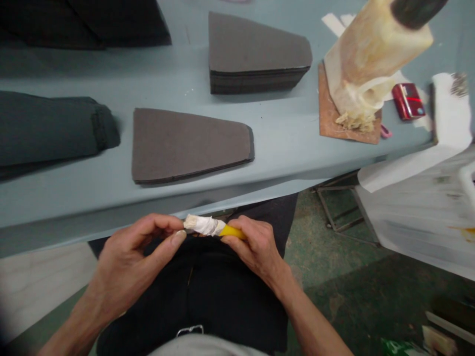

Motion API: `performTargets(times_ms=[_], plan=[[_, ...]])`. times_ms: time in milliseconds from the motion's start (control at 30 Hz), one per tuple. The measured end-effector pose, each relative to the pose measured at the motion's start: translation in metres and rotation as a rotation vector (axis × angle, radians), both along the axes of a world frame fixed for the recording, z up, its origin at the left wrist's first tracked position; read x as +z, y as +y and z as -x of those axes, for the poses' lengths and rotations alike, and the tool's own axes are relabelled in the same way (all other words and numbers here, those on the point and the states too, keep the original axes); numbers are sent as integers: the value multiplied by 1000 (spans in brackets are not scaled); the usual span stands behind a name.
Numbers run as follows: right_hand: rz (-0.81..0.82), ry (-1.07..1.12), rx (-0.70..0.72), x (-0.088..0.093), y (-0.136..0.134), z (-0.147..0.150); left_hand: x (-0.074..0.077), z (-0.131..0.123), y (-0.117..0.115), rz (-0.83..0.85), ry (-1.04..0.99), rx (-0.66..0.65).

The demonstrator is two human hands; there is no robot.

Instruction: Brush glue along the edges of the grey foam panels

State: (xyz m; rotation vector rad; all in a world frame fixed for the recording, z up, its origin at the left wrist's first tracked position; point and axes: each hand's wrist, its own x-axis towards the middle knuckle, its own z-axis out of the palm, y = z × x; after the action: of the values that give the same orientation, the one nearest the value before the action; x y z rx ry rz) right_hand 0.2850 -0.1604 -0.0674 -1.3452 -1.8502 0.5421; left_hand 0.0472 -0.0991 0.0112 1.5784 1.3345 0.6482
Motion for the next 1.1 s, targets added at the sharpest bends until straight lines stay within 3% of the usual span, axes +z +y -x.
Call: performTargets(times_ms=[667,900,1000,1100], plan=[[25,-3,41,-2,-2,-2,4,-2,9,4,53,-72],[42,-36,50,3,-6,3,-1,-5,6,-114,131,-116],[106,-75,42,1,-13,3,-3,6,9,-215,198,-132],[216,-103,-52,-3,-23,-6,0,36,18,-307,386,38]])
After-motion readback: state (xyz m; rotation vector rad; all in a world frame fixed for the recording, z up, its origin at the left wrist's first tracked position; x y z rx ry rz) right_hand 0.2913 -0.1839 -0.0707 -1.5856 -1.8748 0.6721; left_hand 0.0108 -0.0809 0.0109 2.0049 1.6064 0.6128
